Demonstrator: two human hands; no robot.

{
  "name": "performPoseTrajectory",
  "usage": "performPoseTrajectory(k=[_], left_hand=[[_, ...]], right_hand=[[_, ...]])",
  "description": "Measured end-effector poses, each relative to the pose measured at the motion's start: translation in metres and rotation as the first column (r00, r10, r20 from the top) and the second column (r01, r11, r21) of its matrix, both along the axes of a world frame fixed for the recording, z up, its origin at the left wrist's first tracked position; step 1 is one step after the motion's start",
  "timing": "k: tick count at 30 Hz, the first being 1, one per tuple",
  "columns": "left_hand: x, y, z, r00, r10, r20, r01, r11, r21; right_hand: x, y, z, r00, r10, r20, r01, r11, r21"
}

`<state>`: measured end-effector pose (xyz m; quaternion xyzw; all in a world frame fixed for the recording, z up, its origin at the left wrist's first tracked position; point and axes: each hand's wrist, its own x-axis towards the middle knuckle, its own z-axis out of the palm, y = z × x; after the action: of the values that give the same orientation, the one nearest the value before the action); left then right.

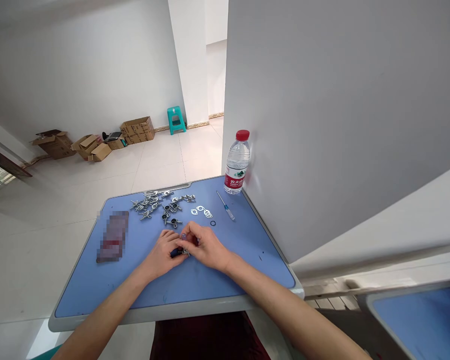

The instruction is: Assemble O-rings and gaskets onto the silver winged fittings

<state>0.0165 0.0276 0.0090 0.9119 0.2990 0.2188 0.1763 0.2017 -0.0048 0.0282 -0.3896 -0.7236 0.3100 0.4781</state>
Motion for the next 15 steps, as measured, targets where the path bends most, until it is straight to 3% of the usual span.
performPoseTrajectory(k=[5, 9, 13, 15], left_hand=[[-0.0001, 0.0012, -0.0008, 1.0, -0.004, 0.003, 0.004, 1.0, -0.007], [0.0001, 0.0019, -0.0009, 1.0, 0.001, 0.012, -0.001, 0.999, -0.038], [-0.0005, 0.0019, -0.0027, 1.0, -0.001, 0.023, 0.003, 0.998, -0.059], [-0.0011, 0.0023, -0.0043, 0.999, -0.004, 0.033, 0.006, 0.998, -0.058]], right_hand=[[0.0009, 0.0007, 0.0042, 0.999, 0.038, -0.014, -0.036, 0.993, 0.111], [0.0011, 0.0014, 0.0014, 0.999, -0.004, 0.041, -0.003, 0.986, 0.167], [0.001, 0.0015, -0.0022, 0.986, -0.033, 0.161, -0.031, 0.923, 0.382], [0.0019, 0.0013, 0.0009, 0.979, 0.014, 0.204, -0.095, 0.915, 0.392]])
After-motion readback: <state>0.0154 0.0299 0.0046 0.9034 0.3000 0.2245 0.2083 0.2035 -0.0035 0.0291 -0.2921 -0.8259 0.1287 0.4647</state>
